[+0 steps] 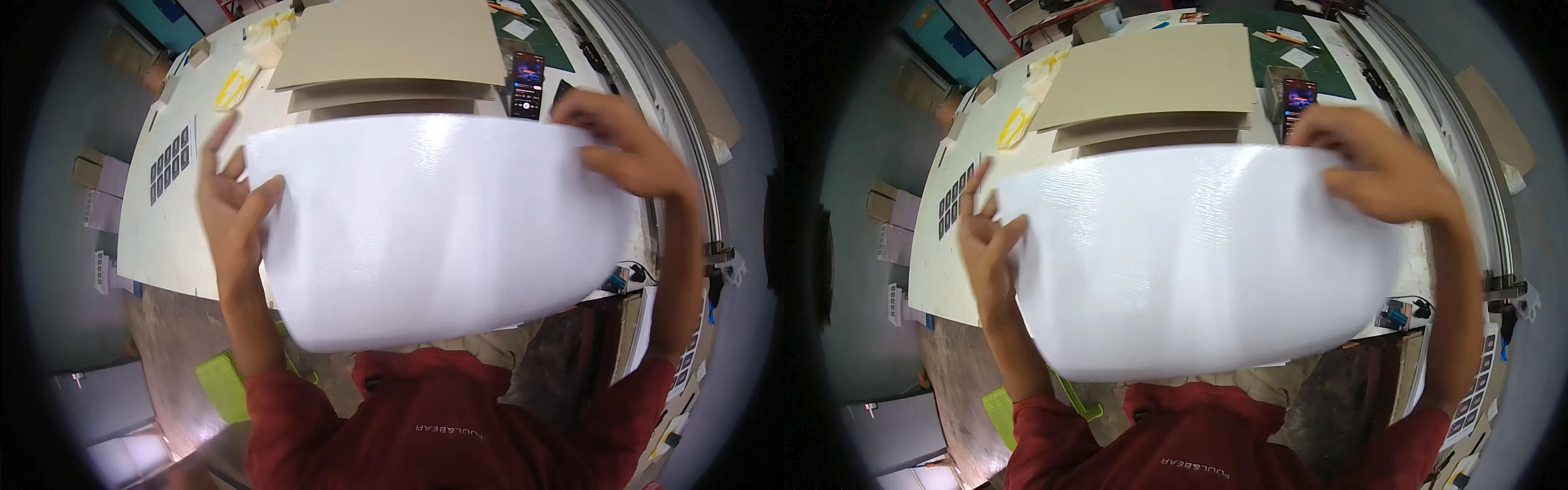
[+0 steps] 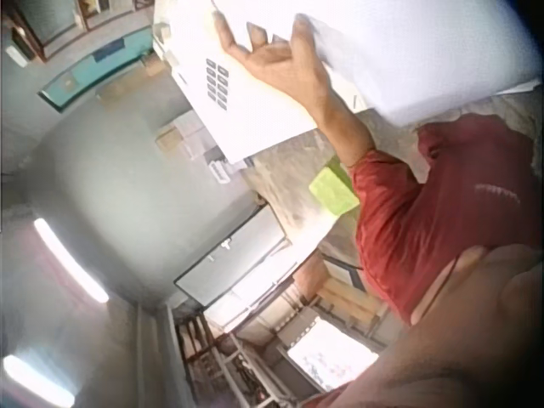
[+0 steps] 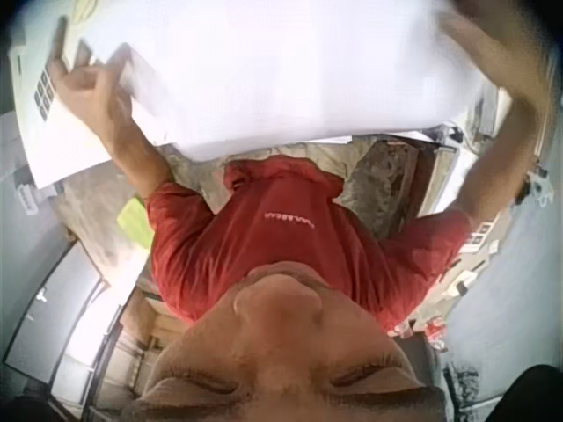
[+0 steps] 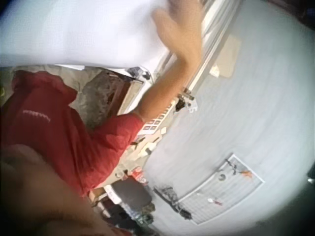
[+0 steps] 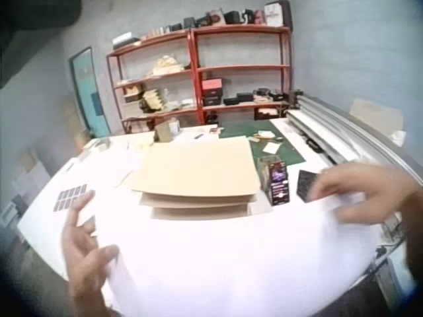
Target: The person repeatedly places a sheet of paper with QR codes onto a white backing, smooths it, and feeds it into a laminating machine. The person then retrieves the laminated sheet and repeats the process with additional sheets.
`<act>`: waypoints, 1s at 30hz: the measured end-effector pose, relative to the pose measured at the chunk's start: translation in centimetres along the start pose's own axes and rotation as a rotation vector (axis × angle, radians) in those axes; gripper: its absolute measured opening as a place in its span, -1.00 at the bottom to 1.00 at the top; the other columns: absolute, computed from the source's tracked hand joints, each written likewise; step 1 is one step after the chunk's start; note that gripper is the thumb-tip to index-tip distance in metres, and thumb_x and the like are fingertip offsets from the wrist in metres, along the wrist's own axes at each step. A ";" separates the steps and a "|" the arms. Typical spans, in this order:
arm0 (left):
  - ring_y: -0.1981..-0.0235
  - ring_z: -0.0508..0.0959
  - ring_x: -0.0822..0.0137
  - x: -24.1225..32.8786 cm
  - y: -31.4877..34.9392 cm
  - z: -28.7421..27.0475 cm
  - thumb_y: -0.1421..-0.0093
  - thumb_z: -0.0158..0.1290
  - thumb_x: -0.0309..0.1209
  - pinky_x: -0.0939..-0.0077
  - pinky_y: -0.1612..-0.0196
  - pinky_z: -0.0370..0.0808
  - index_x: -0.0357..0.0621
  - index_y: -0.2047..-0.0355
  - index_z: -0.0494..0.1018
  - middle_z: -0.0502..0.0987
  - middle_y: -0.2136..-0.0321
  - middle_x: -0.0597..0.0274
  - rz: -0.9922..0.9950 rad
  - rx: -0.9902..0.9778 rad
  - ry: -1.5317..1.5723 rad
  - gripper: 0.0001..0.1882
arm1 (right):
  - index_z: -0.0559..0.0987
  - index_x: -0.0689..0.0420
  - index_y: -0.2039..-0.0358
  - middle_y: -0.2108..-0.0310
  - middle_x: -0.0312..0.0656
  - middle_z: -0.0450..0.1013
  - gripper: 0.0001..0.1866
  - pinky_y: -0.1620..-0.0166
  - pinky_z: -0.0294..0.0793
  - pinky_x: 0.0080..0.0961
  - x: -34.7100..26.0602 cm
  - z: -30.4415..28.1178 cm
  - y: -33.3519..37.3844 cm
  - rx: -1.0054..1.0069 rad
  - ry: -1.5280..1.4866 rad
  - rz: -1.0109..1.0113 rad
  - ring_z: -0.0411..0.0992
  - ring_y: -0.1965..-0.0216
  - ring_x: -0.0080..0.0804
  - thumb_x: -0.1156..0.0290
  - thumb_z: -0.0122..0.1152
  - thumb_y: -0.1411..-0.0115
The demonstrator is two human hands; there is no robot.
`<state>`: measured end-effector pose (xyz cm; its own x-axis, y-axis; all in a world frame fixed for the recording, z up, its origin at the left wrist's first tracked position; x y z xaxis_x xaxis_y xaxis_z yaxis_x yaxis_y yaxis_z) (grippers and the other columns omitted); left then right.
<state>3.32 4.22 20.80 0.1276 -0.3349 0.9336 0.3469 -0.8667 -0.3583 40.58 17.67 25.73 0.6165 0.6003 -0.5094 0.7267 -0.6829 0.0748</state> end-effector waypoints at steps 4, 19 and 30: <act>0.28 0.59 0.38 -12.5 -1.2 -5.1 0.05 0.13 -0.68 0.61 0.26 0.51 -0.25 -0.29 0.22 0.57 0.19 0.01 -0.427 -0.104 -0.336 -0.19 | 0.57 0.32 0.18 0.20 0.07 0.51 -0.63 -0.01 0.48 -0.31 5.7 13.4 -7.8 -0.111 0.007 -0.020 0.50 0.13 -0.08 0.57 0.13 0.07; 0.18 0.62 0.25 -23.5 -1.7 -6.7 -0.03 0.10 -0.70 0.42 0.09 0.56 -0.23 -0.27 0.22 0.57 0.13 -0.02 -0.417 -0.158 -0.527 -0.26 | 0.59 0.36 0.09 0.08 0.13 0.50 -0.60 -0.18 0.43 -0.23 5.8 21.0 -11.8 0.142 0.134 0.138 0.44 -0.04 0.05 0.62 0.20 0.02; -0.03 0.53 0.12 -23.6 -1.5 -6.8 0.01 0.20 -0.58 0.32 -0.02 0.52 -0.18 -0.24 0.28 0.50 -0.01 -0.06 -0.312 -0.166 -0.686 -0.26 | 0.58 0.22 0.05 0.20 -0.11 0.46 -0.58 0.04 0.41 -0.28 -4.6 11.7 -9.5 0.841 0.505 -0.403 0.43 0.13 -0.18 0.48 0.42 -0.04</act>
<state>-6.50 10.92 -0.76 0.6133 0.1912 0.7664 0.3243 -0.9457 -0.0236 27.29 16.55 17.35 0.5713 0.8181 0.0656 0.5811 -0.3468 -0.7363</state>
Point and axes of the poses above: each hand's wrist, its own y-axis away from the middle knuckle, its own z-axis out of the palm, x = y × z, the point moved 2 cm from there along -y, towards the middle knuckle
